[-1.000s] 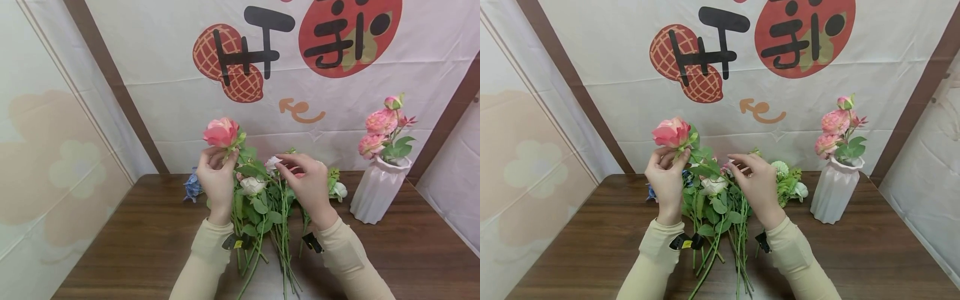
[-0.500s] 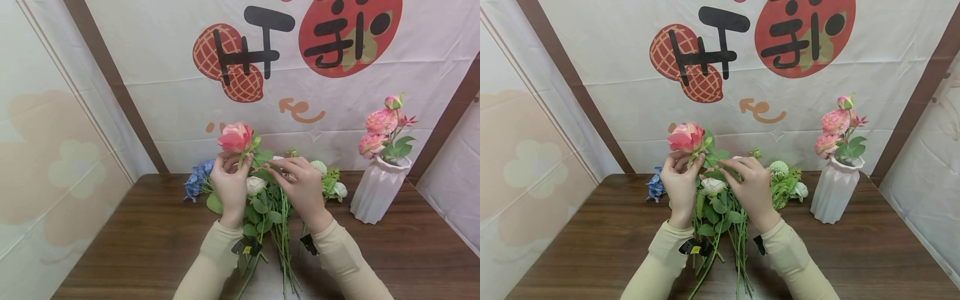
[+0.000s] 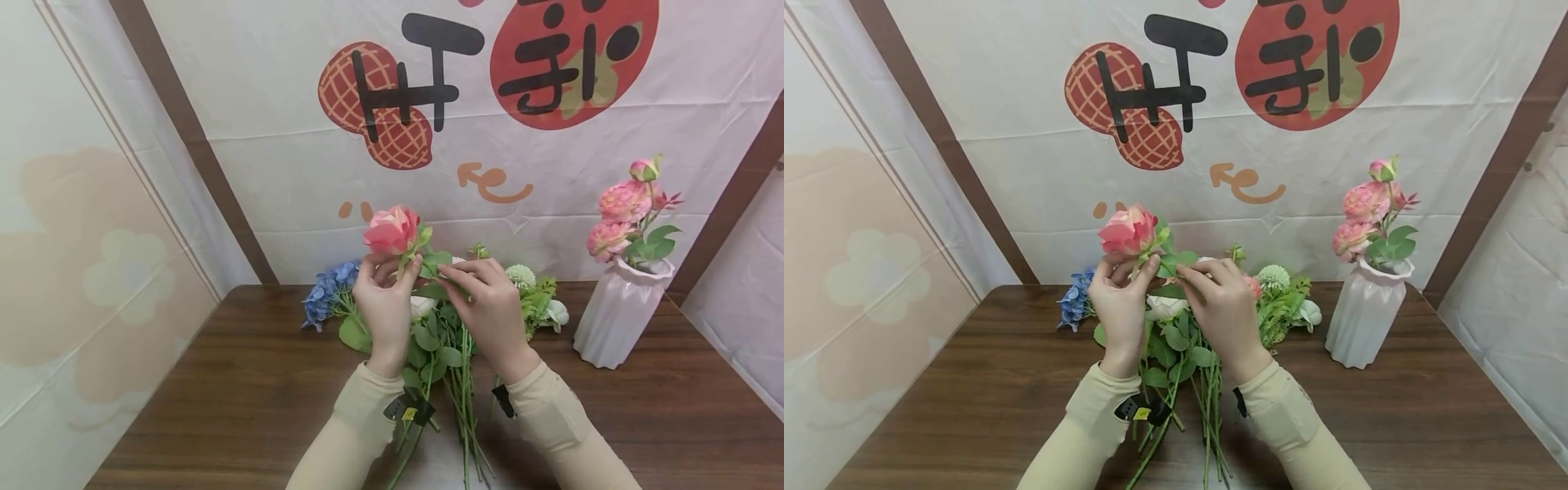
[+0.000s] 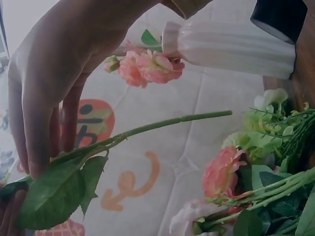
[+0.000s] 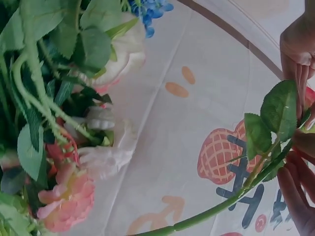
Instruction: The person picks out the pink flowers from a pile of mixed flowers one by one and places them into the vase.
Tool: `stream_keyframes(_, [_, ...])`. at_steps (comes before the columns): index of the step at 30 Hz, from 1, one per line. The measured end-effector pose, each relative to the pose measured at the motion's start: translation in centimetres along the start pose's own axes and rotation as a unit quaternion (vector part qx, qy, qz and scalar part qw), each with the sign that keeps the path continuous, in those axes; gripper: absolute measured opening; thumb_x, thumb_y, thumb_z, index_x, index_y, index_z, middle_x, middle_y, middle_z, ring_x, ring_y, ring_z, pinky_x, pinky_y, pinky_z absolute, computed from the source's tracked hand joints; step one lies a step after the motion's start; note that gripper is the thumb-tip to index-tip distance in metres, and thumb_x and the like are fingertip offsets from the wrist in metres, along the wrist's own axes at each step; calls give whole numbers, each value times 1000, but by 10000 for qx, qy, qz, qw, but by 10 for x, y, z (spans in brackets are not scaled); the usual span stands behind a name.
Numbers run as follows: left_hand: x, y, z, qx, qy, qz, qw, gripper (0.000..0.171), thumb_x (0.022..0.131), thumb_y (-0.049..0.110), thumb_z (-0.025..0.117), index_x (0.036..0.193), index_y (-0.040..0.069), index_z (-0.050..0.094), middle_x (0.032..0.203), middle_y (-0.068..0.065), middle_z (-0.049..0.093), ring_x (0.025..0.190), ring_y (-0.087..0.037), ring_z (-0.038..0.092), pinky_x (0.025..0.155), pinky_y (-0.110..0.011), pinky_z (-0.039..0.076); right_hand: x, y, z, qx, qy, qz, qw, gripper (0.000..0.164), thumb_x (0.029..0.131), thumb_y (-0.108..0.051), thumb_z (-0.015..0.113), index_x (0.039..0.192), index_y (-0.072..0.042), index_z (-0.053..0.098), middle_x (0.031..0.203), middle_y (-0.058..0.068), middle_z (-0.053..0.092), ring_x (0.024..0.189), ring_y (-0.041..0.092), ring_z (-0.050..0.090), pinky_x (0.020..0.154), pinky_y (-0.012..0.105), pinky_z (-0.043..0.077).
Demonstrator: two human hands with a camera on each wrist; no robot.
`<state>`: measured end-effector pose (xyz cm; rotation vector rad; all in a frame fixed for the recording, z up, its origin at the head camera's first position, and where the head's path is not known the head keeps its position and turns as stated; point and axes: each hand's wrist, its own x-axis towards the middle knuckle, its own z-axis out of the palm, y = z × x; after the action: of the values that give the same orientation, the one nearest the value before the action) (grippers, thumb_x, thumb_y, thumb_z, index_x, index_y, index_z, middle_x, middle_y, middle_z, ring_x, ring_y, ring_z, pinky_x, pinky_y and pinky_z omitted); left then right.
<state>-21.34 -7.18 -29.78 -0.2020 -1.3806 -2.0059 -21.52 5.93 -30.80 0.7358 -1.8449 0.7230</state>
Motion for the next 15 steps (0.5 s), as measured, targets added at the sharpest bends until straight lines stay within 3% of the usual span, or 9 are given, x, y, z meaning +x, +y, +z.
stream_keyframes(7, [-4, -4, 1, -57, -107, 42, 9999, 29, 79, 11, 77, 97, 1, 57, 85, -15, 71, 63, -22, 68, 64, -42, 57, -2, -2, 1, -221, 50, -114, 9997, 19, 78, -11, 77, 97, -9, 75, 87, 6, 70, 84, 23, 62, 80, 36, 53])
stream_keyframes(15, [-5, -7, 3, -63, -131, 19, 9999, 29, 79, 12, 77, 98, 2, 57, 86, -17, 70, 63, -24, 68, 63, -42, 57, -3, -2, 2, -399, 107, -28, 9991, 16, 80, -10, 75, 96, -8, 76, 81, 6, 71, 80, 23, 61, 72, 35, 53])
